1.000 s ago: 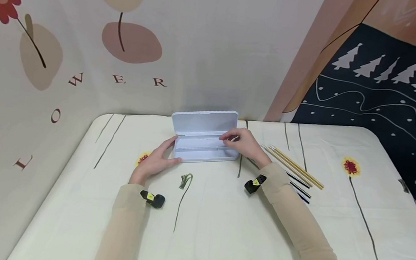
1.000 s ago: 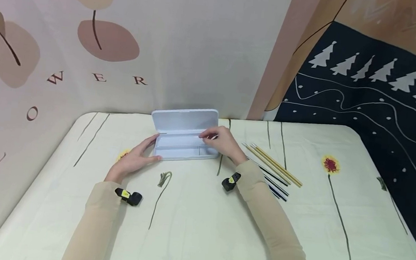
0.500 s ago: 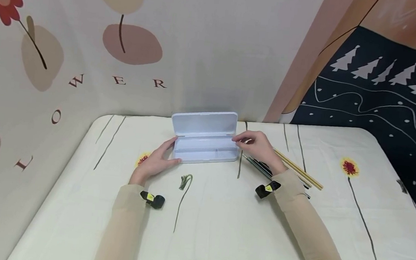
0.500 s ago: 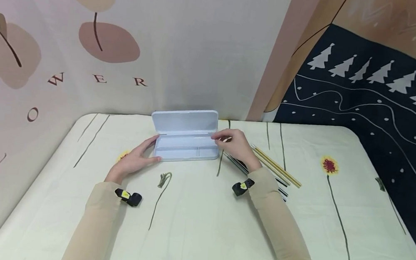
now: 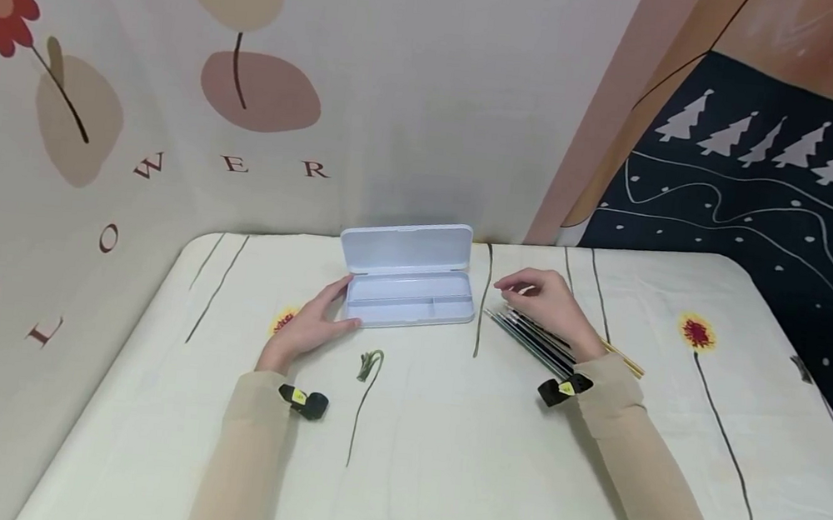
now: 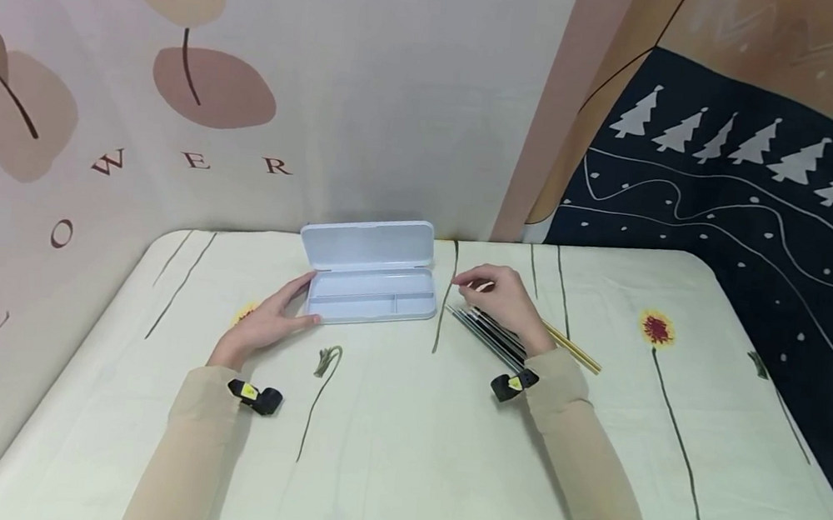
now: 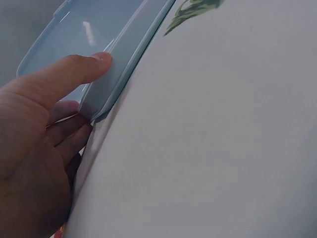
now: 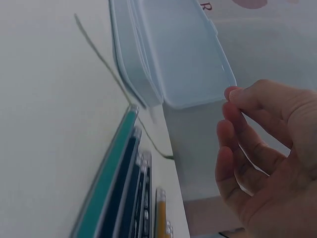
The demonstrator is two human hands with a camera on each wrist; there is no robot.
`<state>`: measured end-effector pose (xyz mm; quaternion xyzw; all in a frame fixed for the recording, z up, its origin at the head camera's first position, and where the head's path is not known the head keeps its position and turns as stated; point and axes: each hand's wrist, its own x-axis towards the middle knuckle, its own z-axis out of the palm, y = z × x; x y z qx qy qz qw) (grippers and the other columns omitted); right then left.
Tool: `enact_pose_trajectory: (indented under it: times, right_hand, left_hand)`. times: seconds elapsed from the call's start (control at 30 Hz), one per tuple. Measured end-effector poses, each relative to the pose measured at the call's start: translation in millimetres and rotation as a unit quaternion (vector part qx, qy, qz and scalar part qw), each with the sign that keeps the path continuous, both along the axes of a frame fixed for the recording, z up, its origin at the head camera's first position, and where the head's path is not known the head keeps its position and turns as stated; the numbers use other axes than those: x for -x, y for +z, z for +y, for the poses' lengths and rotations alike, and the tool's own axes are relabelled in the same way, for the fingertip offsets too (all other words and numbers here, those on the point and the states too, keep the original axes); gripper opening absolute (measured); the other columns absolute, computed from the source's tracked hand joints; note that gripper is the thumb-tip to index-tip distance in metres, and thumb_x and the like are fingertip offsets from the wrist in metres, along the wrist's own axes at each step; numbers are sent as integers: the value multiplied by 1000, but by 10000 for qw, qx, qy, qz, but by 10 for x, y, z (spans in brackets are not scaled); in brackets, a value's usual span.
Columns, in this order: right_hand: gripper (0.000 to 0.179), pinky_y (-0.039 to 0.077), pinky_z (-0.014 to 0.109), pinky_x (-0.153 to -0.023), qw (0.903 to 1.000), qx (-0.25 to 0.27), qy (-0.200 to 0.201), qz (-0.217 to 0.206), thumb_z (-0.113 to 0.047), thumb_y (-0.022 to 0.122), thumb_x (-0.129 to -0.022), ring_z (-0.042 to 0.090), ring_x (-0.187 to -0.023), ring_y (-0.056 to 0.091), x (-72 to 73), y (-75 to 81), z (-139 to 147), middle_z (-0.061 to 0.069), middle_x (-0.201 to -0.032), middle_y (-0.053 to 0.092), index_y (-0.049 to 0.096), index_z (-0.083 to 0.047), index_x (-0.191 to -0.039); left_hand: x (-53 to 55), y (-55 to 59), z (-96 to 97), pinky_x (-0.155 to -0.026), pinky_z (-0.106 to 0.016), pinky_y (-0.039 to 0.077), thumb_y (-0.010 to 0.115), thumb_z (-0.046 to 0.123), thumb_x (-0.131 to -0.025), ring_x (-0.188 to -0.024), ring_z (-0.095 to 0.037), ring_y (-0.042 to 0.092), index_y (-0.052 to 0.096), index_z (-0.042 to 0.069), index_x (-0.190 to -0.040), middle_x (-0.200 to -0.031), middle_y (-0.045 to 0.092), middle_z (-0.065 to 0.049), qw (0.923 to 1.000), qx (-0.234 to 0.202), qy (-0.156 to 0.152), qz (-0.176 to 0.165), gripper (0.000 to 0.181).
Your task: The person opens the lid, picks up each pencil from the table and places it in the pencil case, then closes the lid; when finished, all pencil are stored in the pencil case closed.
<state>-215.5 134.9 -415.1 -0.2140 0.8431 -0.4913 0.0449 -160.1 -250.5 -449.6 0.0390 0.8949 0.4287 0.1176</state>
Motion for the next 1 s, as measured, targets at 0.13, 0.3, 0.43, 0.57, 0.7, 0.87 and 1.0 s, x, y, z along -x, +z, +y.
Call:
enact_pose_trajectory:
  times: [0.13, 0.3, 0.43, 0.57, 0.7, 0.87, 1.0]
  right_hand:
    - [18, 50, 32, -79, 9993, -220, -289, -128, -6, 63, -91, 21, -93, 59, -46, 7, 122, 8, -104, 68, 74, -6, -105]
    - [19, 49, 32, -81, 9982, -367, -467, -106, -6, 63, -91, 23, -95, 59, -97, 47, 268, 9, -106, 68, 73, -4, -107]
    - [19, 48, 32, -83, 9978, -400, -496, -188, -9, 65, -92, 23, -97, 58, -116, 60, 388, 11, -108, 67, 72, -3, -108]
    - [21, 47, 30, -82, 9966, -505, -573, -301, -12, 65, -92, 22, -97, 57, -132, 44, 505, 11, -108, 67, 72, -3, -110]
    - [22, 46, 32, -81, 9948, -597, -691, -458, -14, 65, -93, 23, -97, 55, -164, 47, 609, 11, -109, 66, 71, -4, -111]
    - [22, 45, 38, -83, 9920, -635, -865, -668, -14, 65, -93, 26, -98, 54, -205, 59, 723, 13, -113, 64, 71, -5, -112]
    - [25, 44, 38, -83, 9899, -720, -960, -751, -17, 64, -93, 27, -98, 53, -229, 58, 810, 13, -114, 62, 70, -5, -114]
  left_hand:
    - [1, -10, -1, -115, -52, 10, 71, 29, -88, -144, -35, 12, 20, 12, -155, -157, 22, -15, 10000, -4, -1, 2, 86]
    - [3, -12, 1, -115, -54, 10, 71, 29, -88, -144, -35, 12, 20, 11, -155, -157, 23, -16, 10000, -9, -3, 48, 86]
    - [4, -15, -2, -115, -53, 10, 71, 29, -88, -144, -35, 12, 20, 12, -155, -157, 23, -15, 10000, -14, -5, 42, 86]
    - [-2, -13, -5, -115, -53, 10, 71, 29, -88, -144, -34, 12, 20, 12, -155, -157, 22, -15, 10000, -15, -12, 38, 86]
    - [-8, -9, -3, -115, -53, 10, 71, 29, -88, -144, -34, 11, 20, 13, -155, -157, 22, -15, 10000, -14, -6, 24, 86]
    - [-6, -8, 5, -115, -53, 10, 71, 29, -89, -145, -34, 11, 19, 13, -155, -158, 21, -14, 10000, -2, -1, -30, 86]
    - [1, -16, 0, -115, -52, 10, 71, 29, -89, -145, -33, 11, 19, 14, -155, -158, 21, -13, 10000, -39, -3, -31, 86]
